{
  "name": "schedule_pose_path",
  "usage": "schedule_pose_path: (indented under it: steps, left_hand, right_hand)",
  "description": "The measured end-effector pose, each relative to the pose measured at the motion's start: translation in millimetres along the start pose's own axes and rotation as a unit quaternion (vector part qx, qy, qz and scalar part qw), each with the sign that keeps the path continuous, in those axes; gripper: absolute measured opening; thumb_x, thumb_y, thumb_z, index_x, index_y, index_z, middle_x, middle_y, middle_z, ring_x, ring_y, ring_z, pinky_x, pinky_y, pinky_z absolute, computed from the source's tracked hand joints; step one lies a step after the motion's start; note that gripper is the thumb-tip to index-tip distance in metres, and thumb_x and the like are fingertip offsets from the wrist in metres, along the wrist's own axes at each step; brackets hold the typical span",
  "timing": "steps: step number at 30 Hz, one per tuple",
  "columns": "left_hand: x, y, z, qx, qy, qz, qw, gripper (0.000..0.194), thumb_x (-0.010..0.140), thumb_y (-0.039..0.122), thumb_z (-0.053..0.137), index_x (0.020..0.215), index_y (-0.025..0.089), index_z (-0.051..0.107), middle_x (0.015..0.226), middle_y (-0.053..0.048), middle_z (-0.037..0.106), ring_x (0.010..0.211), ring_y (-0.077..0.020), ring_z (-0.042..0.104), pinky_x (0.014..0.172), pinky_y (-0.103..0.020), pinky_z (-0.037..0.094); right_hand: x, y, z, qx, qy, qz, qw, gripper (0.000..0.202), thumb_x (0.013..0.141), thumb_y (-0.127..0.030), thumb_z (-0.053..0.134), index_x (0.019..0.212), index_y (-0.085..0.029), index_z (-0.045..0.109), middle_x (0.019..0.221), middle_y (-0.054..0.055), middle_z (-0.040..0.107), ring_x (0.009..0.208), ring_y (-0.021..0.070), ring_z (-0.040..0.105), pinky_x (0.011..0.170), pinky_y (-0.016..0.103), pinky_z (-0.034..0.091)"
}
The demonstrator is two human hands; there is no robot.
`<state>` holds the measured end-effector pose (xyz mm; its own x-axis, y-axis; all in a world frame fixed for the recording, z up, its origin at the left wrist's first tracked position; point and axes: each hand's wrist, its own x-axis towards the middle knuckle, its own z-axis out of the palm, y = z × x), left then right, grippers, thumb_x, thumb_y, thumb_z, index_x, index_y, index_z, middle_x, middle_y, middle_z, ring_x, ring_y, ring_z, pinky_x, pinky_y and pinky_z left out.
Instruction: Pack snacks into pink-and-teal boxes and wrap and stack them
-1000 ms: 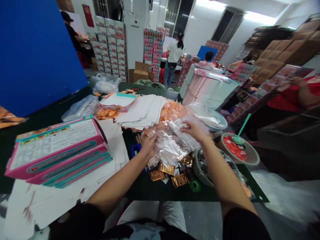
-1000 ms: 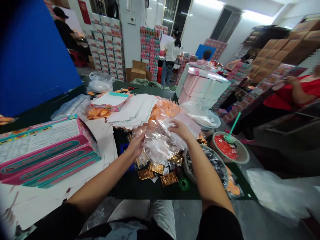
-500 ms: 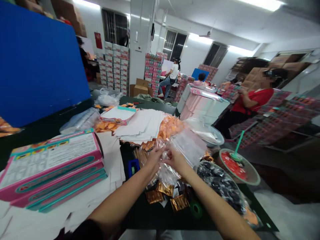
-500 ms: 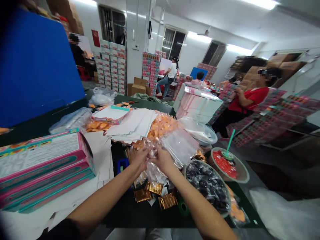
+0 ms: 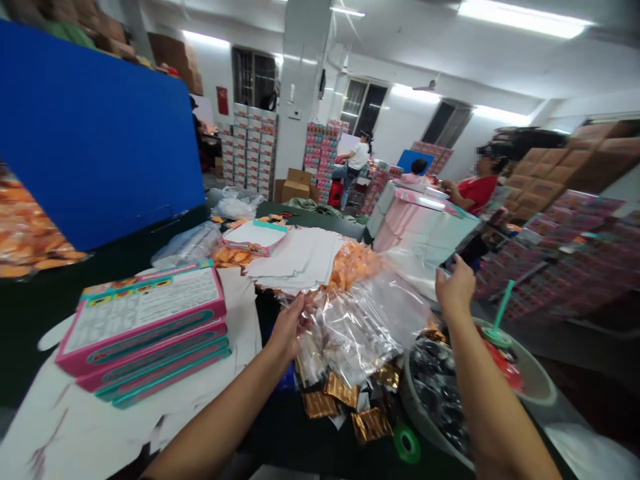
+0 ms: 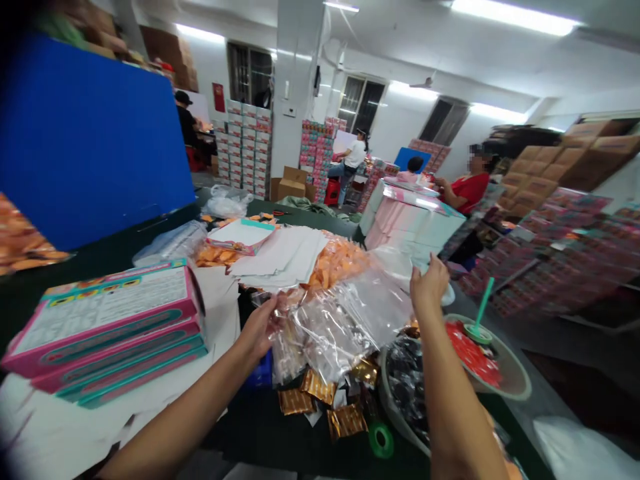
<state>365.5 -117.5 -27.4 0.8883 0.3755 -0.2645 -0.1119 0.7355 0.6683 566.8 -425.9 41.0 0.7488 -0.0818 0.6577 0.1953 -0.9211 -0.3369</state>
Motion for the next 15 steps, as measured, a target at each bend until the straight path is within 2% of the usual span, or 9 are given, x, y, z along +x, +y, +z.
schedule_pose_path:
  steps: [1,2,4,5,7,9,13,15]
  left_hand:
    - [-3.3,4.0,2.6,-0.006,0.003,0.004,1.000,0.057,0.044,0.050,0.092,0.080,0.011,0.070,0.064,-0.001,0.062,0.053,-0.0066,0.049,0.048,-0.017,0.033]
    - [-6.7,8.1,6.0,-0.008,0.005,0.010,1.000,0.057,0.043,0.049,0.093,0.079,0.011,0.070,0.065,-0.001,0.062,0.054,-0.0070,0.049,0.047,-0.017,0.032]
    - [-16.1,18.9,12.5,-0.004,-0.007,0.037,0.999,0.054,0.045,0.048,0.092,0.076,0.011,0.068,0.062,0.000,0.060,0.051,-0.0058,0.045,0.045,-0.017,0.026]
    - [-23.0,26.6,14.6,0.002,-0.024,0.057,0.998,0.052,0.048,0.049,0.091,0.075,0.011,0.068,0.060,0.001,0.058,0.048,-0.0045,0.040,0.044,-0.018,0.022]
    - [-42.8,47.7,13.5,0.016,-0.069,0.104,0.992,0.049,0.057,0.050,0.088,0.076,0.010,0.068,0.057,0.003,0.054,0.044,-0.0023,0.030,0.043,-0.019,0.016]
    - [-69.0,75.9,3.8,0.027,-0.099,0.146,0.984,0.044,0.063,0.049,0.085,0.078,0.011,0.068,0.054,0.004,0.051,0.044,-0.0021,0.027,0.044,-0.019,0.017]
    - [-117.3,133.1,-32.2,0.071,-0.095,0.234,0.965,0.035,0.073,0.047,0.079,0.079,0.014,0.069,0.051,0.004,0.048,0.045,-0.0041,0.031,0.047,-0.020,0.025]
    - [-128.3,151.4,-49.9,0.133,-0.095,0.226,0.960,0.037,0.072,0.048,0.079,0.081,0.013,0.071,0.054,0.002,0.054,0.046,-0.0043,0.032,0.046,-0.020,0.023]
  right_hand:
    - [-18.1,-10.5,5.4,0.031,0.011,-0.061,0.998,0.053,0.090,-0.030,0.043,0.138,-0.006,0.046,0.133,0.026,0.057,0.127,0.0327,0.053,0.105,0.053,0.041]
    - [-40.0,-22.2,13.2,0.061,-0.026,-0.141,0.988,0.050,0.093,-0.031,0.040,0.138,-0.011,0.048,0.134,0.022,0.057,0.128,0.0293,0.052,0.108,0.049,0.040]
    - [-88.0,-43.4,32.9,0.076,-0.203,-0.289,0.932,0.049,0.093,-0.034,0.043,0.140,-0.018,0.050,0.139,0.017,0.056,0.131,0.0275,0.051,0.108,0.049,0.041]
    - [-109.8,-50.6,43.2,0.044,-0.270,-0.324,0.906,0.050,0.092,-0.036,0.046,0.141,-0.022,0.050,0.144,0.016,0.053,0.135,0.0300,0.047,0.108,0.053,0.040]
    - [-140.9,-55.7,61.5,-0.049,-0.332,-0.331,0.882,0.051,0.091,-0.036,0.052,0.141,-0.025,0.051,0.153,0.014,0.043,0.143,0.0352,0.036,0.108,0.064,0.033]
    - [-152.4,-49.7,73.6,-0.130,-0.340,-0.309,0.878,0.053,0.089,-0.031,0.056,0.141,-0.026,0.051,0.157,0.013,0.036,0.147,0.0365,0.028,0.109,0.069,0.027]
    - [-139.7,-36.5,76.2,-0.174,-0.320,-0.283,0.887,0.056,0.084,-0.025,0.063,0.140,-0.029,0.052,0.156,0.012,0.039,0.146,0.0379,0.029,0.109,0.069,0.027]
    - [-129.6,-48.4,66.5,-0.142,-0.296,-0.274,0.904,0.049,0.084,-0.028,0.065,0.133,-0.025,0.059,0.152,0.016,0.044,0.144,0.0431,0.031,0.106,0.073,0.029]
